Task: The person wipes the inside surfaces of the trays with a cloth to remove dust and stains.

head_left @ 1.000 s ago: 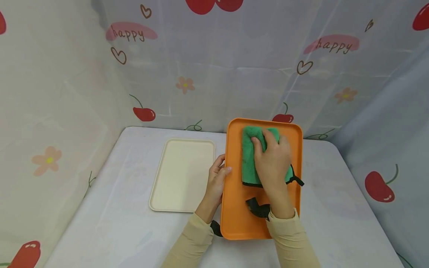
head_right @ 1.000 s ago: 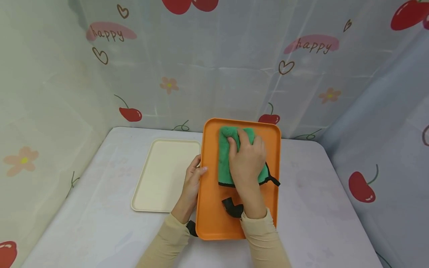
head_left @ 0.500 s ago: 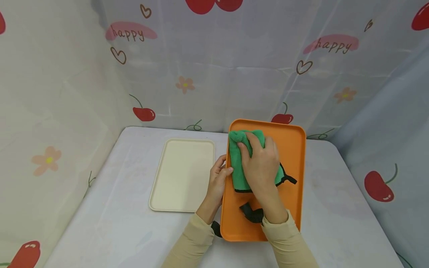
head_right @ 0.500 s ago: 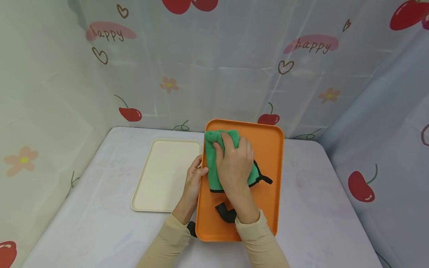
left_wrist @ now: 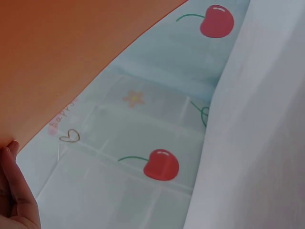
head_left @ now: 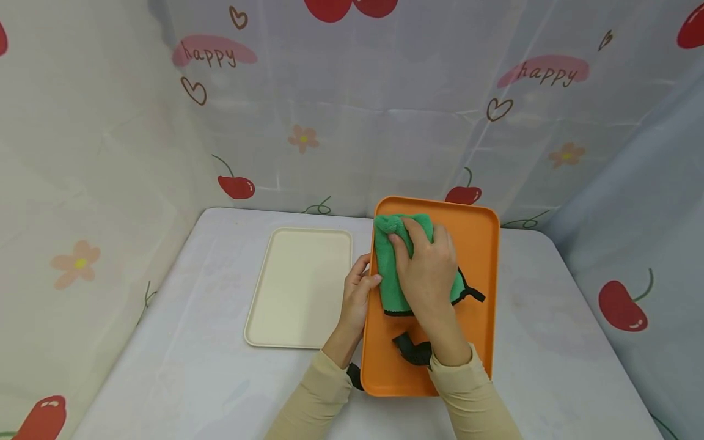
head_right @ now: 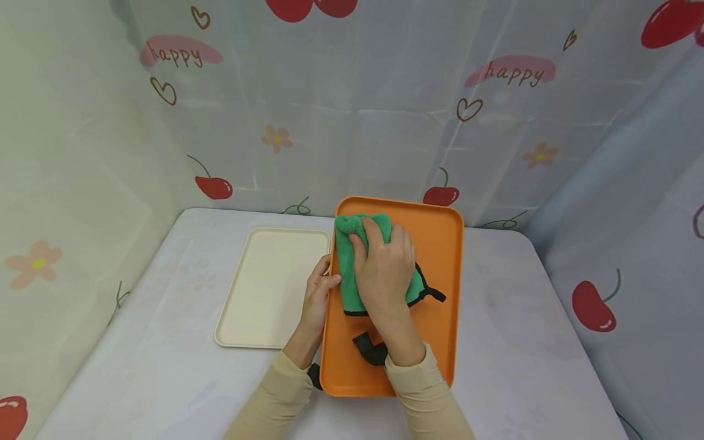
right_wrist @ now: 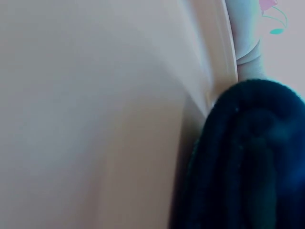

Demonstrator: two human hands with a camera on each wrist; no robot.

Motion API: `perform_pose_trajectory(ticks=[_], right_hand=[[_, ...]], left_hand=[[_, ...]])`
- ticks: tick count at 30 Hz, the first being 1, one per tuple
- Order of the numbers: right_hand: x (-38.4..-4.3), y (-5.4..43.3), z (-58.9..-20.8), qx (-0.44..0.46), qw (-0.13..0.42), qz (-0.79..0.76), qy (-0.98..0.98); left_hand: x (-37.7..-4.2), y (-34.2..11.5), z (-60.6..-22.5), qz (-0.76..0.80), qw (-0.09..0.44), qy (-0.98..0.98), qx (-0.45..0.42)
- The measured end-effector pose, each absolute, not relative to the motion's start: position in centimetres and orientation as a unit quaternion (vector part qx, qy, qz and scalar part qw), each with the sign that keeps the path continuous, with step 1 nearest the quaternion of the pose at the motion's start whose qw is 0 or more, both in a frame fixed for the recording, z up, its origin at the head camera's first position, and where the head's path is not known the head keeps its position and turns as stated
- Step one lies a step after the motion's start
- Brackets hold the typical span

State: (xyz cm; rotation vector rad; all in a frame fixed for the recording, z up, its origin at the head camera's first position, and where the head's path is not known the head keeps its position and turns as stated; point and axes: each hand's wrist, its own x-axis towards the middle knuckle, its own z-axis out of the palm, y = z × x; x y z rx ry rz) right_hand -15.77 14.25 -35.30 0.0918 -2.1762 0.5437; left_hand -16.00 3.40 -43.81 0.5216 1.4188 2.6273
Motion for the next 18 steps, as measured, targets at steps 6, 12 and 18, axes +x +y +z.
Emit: perform_pose_trajectory(ticks=[6,12,18], right_hand=[[-15.8,14.5,-35.4,0.032,0.428,0.219,-0.877],[-15.8,15.1,-35.4,0.020,0.413,0.227,-0.882],[-15.5,16.3,-35.5,-0.009,0.399,0.236,-0.886]], left_hand=[[-16.1,3.4,-43.8,0.867,0.051,0.466,0.169],[-16.0,3.4,-43.7,0.870,0.050,0.462,0.164],[-16.1,3.0,-43.4,0.863,0.035,0.481,0.152]])
